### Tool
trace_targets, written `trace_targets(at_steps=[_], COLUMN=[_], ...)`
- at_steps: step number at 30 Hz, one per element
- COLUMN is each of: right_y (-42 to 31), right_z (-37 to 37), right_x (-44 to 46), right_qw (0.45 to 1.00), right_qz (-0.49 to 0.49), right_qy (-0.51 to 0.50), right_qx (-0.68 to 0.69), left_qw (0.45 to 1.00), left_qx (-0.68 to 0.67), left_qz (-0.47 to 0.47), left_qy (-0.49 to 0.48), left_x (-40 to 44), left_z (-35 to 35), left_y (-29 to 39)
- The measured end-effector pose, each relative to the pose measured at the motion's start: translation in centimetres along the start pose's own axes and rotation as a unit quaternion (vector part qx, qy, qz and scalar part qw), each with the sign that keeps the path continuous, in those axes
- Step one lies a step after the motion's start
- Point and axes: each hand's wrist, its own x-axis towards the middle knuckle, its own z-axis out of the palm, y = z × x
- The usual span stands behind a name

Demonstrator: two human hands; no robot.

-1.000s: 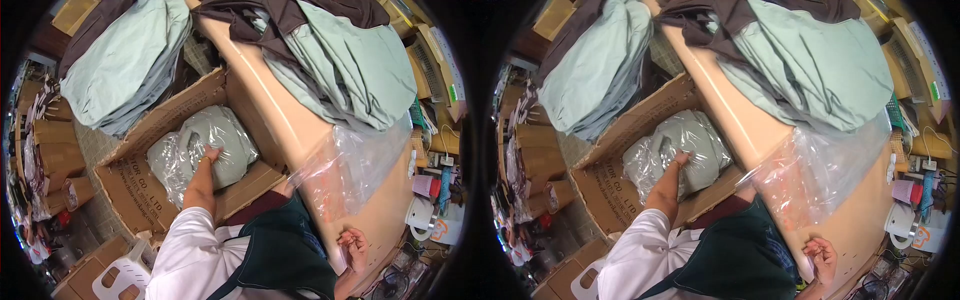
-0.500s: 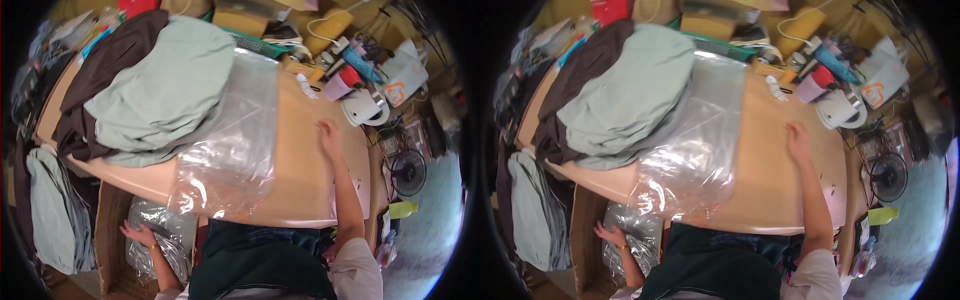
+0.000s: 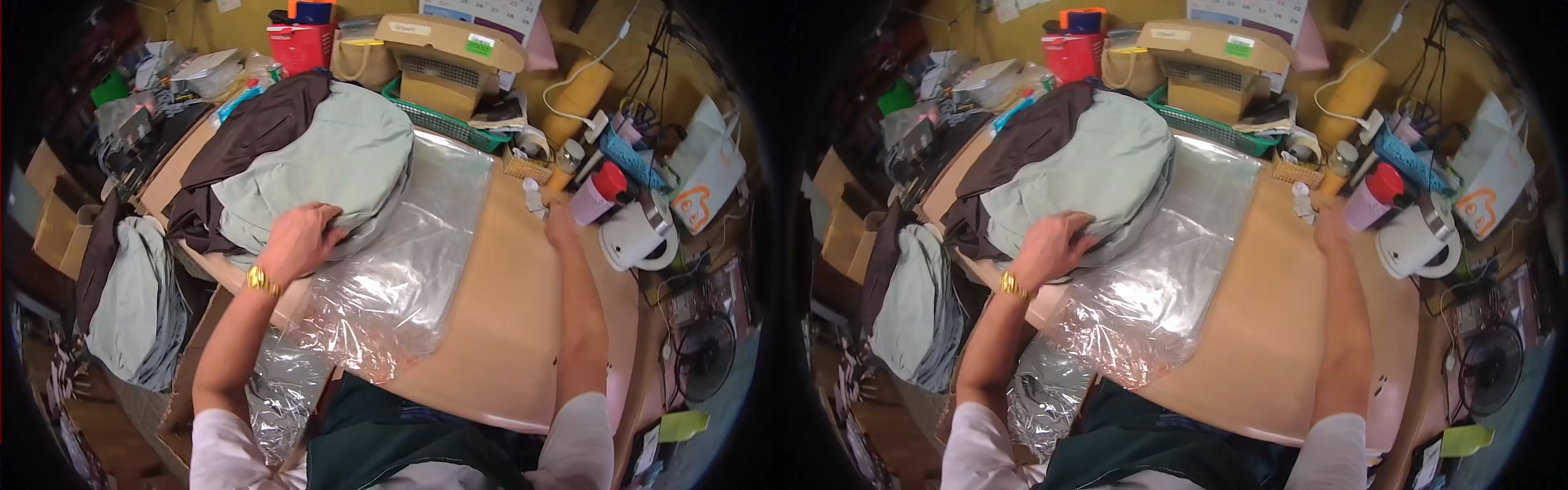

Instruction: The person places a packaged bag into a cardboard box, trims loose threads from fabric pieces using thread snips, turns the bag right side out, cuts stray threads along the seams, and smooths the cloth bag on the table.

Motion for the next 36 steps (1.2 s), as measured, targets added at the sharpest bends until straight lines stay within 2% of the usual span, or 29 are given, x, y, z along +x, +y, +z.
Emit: trace_targets(at_steps=[2,3,4,5,6,8,9,11,12,13,14,15,16,17,18,19,20,21,22,23,24,26,28,30,31,33,36], right_y=[0.2,0.0,0.1,0.3,0.6,1.0,1.1,1.2,1.4,2.0,0.8,-0.6,0.7,2.0,2.9,3.6,4.4,5.3,6.1,4.4,0.7,-4.5,-6.6,-5.3,-3.8,-0.2,2.1], right_z=[-0.9,-2.0,-2.5,-2.4,-2.1,-1.9,-1.7,-1.0,-0.5,-0.4,-3.1,-6.4,-6.8,-6.7,-7.9,-9.8,-10.7,-11.4,-12.4,-14.8,-17.2,-17.6,-15.5,-8.3,-6.4,-4.1,-4.1], right_x=[0.2,-0.2,-0.6,-0.9,-1.4,-2.1,-2.5,-2.5,-2.6,-3.1,-4.4,-5.2,-4.3,-3.7,-3.9,-4.6,-5.5,-6.6,-8.1,-11.1,-15.0,-22.8,-28.2,-31.5,-32.1,-33.4,-32.8], right_qw=[0.999,0.997,0.986,0.986,0.986,0.986,0.986,0.986,0.994,0.998,0.997,0.996,0.995,0.994,0.993,0.993,0.992,0.998,0.980,0.972,0.944,0.908,0.924,0.951,0.952,0.945,0.952], right_qz=[-0.029,0.023,0.075,0.073,0.079,0.084,0.102,0.120,0.093,0.070,0.075,0.079,0.086,0.089,0.086,0.082,0.089,0.013,-0.061,-0.030,0.000,-0.015,-0.032,-0.083,-0.077,-0.141,-0.150], right_qy=[0.013,-0.066,-0.144,-0.144,-0.147,-0.145,-0.127,-0.106,-0.055,-0.006,-0.022,-0.038,-0.039,-0.044,-0.040,-0.034,-0.039,0.065,0.169,0.105,0.043,0.038,-0.034,0.067,0.067,0.106,0.077], right_qx=[0.010,0.025,0.039,0.041,0.028,0.020,0.034,0.050,0.027,0.002,-0.016,-0.034,-0.042,-0.049,-0.068,-0.083,-0.081,0.005,0.090,0.210,0.327,0.418,0.379,0.291,0.289,0.275,0.254], left_qw=[1.000,0.999,0.991,0.969,0.970,0.908,0.909,0.942,0.968,0.964,0.960,0.942,0.926,0.926,0.945,0.941,0.939,0.950,0.957,0.962,0.963,0.967,0.967,0.969,0.970,0.973,0.979], left_qx=[-0.007,-0.016,-0.132,-0.245,-0.242,-0.403,-0.400,-0.320,-0.202,-0.122,-0.230,-0.255,-0.295,-0.259,-0.141,-0.018,-0.018,0.035,0.087,0.059,0.053,0.012,-0.016,-0.018,0.004,0.027,0.045], left_qz=[-0.001,0.008,-0.003,-0.013,-0.015,-0.100,-0.097,-0.007,0.081,0.161,0.152,0.213,0.181,0.200,0.268,0.333,0.337,0.303,0.269,0.249,0.252,0.248,0.246,0.238,0.229,0.214,0.178], left_qy=[-0.011,-0.030,-0.024,-0.016,-0.016,0.058,0.061,0.104,0.124,0.170,0.035,0.042,-0.148,-0.188,-0.126,-0.060,-0.067,-0.065,-0.062,-0.098,-0.080,-0.049,-0.058,-0.071,-0.080,-0.081,-0.093], left_x=[2.5,3.6,4.9,5.7,6.2,6.7,6.1,4.5,4.0,2.3,0.5,-1.3,-3.0,-4.5,-5.6,-6.4,-7.2,-8.1,-9.0,-10.1,-11.1,-12.3,-12.9,-13.4,-13.6,-13.9,-14.4], left_z=[-0.5,-0.6,-0.1,-0.1,-1.0,-2.7,-3.5,-4.7,-4.3,-2.4,-2.4,-0.3,-1.3,-1.3,0.3,2.4,4.3,6.6,9.2,12.8,14.8,16.5,16.6,16.2,15.3,14.3,12.7], left_y=[-2.1,-3.6,-5.9,-7.8,-8.3,-8.5,-7.2,-1.7,0.8,4.1,8.8,12.1,15.0,16.6,16.7,16.4,16.2,16.0,15.8,15.7,16.7,19.7,21.6,21.9,21.1,18.7,15.2])
